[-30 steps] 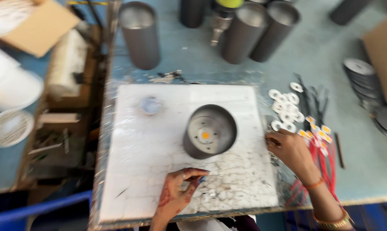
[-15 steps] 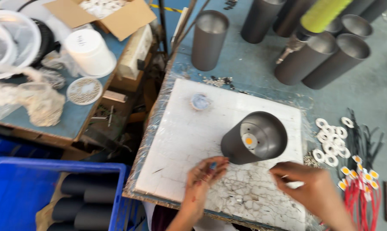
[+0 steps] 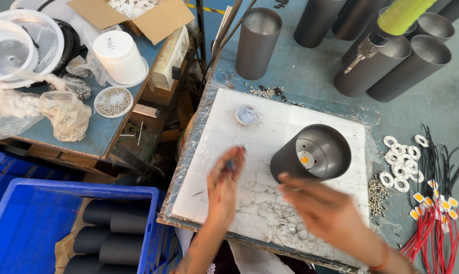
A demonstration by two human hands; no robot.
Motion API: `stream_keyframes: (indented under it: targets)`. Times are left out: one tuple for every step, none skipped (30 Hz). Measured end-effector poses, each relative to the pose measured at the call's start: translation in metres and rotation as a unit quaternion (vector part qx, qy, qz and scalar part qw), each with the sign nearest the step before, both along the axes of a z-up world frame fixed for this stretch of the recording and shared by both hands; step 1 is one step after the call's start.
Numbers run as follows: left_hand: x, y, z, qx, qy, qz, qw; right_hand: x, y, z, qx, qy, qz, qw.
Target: The person assembles a lighting fixture by inserting a circular LED plate into a cylindrical housing, securing it with an electric screwdriver, and then connecting wires and adjusting internal components by hand.
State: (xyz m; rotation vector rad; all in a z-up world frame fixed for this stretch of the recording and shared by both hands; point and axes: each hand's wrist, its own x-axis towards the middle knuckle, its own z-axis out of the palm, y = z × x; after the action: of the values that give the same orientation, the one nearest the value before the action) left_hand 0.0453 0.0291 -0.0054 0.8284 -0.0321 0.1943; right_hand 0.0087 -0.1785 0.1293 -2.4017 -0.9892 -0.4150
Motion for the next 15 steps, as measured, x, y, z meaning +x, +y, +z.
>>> stream_keyframes:
  targets:
    - [0.016,0.008,-0.004,0.089,-0.043,0.018,0.995,0.002,-0.013,0.016,0.01,-0.012,-0.005,1.0]
    - [0.033,0.014,-0.008,0.177,-0.085,0.036,0.98,0.005,-0.024,0.028,0.025,-0.043,-0.073,0.996]
    - [0.052,0.014,-0.011,0.254,-0.053,0.05,0.965,0.009,-0.035,0.038,0.04,-0.074,-0.141,0.987]
    - [0.068,0.015,-0.014,0.328,-0.021,0.064,0.942,0.016,-0.051,0.05,0.043,-0.114,-0.178,0.976]
    - [0.08,0.019,-0.016,0.443,-0.045,0.08,0.892,0.024,-0.066,0.058,0.046,-0.154,-0.216,0.963]
    - [0.089,0.023,-0.017,0.532,-0.062,0.091,0.84,0.035,-0.079,0.064,0.067,-0.183,-0.19,0.962]
    - [0.094,0.024,-0.017,0.595,-0.071,0.099,0.795,0.051,-0.091,0.069,0.129,-0.165,-0.166,0.964]
    - [0.098,0.025,-0.016,0.617,-0.064,0.092,0.779,0.064,-0.101,0.075,0.191,-0.148,-0.138,0.96]
    - [0.098,0.027,-0.013,0.638,-0.059,0.085,0.763,0.079,-0.106,0.081,0.233,-0.117,-0.145,0.954]
    - [0.098,0.026,-0.011,0.651,-0.053,0.079,0.753,0.093,-0.108,0.089,0.276,-0.088,-0.151,0.945]
    - [0.096,0.026,-0.008,0.66,-0.047,0.076,0.746,0.104,-0.105,0.095,0.301,-0.074,-0.14,0.94]
    - [0.093,0.026,-0.005,0.665,-0.039,0.074,0.742,0.116,-0.1,0.102,0.326,-0.062,-0.13,0.934]
    - [0.091,0.026,-0.002,0.669,-0.033,0.073,0.739,0.127,-0.094,0.111,0.347,-0.05,-0.122,0.929]
    - [0.088,0.027,-0.001,0.669,-0.027,0.073,0.739,0.137,-0.085,0.117,0.361,-0.037,-0.113,0.925]
    - [0.086,0.028,0.0,0.668,-0.021,0.073,0.741,0.144,-0.081,0.123,0.371,-0.026,-0.106,0.922]
